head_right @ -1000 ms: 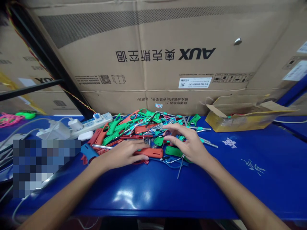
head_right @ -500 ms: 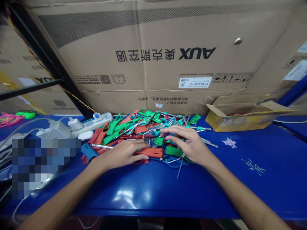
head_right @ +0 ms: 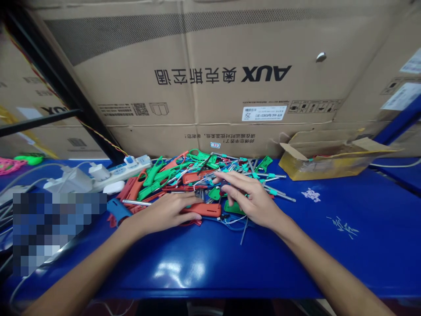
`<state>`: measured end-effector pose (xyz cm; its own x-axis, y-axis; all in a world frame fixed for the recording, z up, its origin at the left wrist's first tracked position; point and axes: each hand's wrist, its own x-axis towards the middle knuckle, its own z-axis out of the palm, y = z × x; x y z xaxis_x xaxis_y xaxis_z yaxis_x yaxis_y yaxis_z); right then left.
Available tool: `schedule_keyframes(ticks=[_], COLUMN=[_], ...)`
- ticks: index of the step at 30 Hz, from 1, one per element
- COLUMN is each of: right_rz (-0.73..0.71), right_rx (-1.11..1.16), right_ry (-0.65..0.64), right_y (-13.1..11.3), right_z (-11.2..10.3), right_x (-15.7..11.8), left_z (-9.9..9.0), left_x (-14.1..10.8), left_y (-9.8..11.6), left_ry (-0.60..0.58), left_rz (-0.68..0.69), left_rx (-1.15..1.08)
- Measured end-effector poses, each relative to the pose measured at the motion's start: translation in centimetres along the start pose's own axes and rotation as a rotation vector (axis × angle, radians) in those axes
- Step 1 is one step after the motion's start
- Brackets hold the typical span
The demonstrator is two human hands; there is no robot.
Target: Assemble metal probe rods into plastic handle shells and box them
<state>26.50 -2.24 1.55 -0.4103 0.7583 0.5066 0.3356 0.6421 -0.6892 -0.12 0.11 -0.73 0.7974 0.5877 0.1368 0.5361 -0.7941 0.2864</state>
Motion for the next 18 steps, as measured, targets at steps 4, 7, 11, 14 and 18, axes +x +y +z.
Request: schedule_keyframes(ticks=[4, 7, 11, 14, 18], right_rz=[0.061, 0.101, 0.125, 0.075, 0.068], right_rx=[0.147, 0.17, 0.097, 0.022, -0.035], right_ry=[-0.079, -0.054, -0.031, -0.022, -0.014], right_y=[-0.3, 0.1, 0.3, 0.2, 0.0], right_z=[0.0, -0.3, -1.0, -1.3, -1.2], right_x=[-0.3, -0.3, -0.1, 0.0, 0.1], left_z=[0.1, -0.1, -0.2, -0.1, 0.0], left_x=[0.0, 0.0, -0.1, -0.1, -0.1], left_y=[0.0, 0.0, 0.1, 0.1, 0.1], left_ry=[0.009, 0.004, -0.017, -0.013, 0.005], left_rz=[0.009, -0.003, -0.042, -0.042, -0.02], left_rx=[-0.001, 0.005, 0.036, 0.056, 0.081])
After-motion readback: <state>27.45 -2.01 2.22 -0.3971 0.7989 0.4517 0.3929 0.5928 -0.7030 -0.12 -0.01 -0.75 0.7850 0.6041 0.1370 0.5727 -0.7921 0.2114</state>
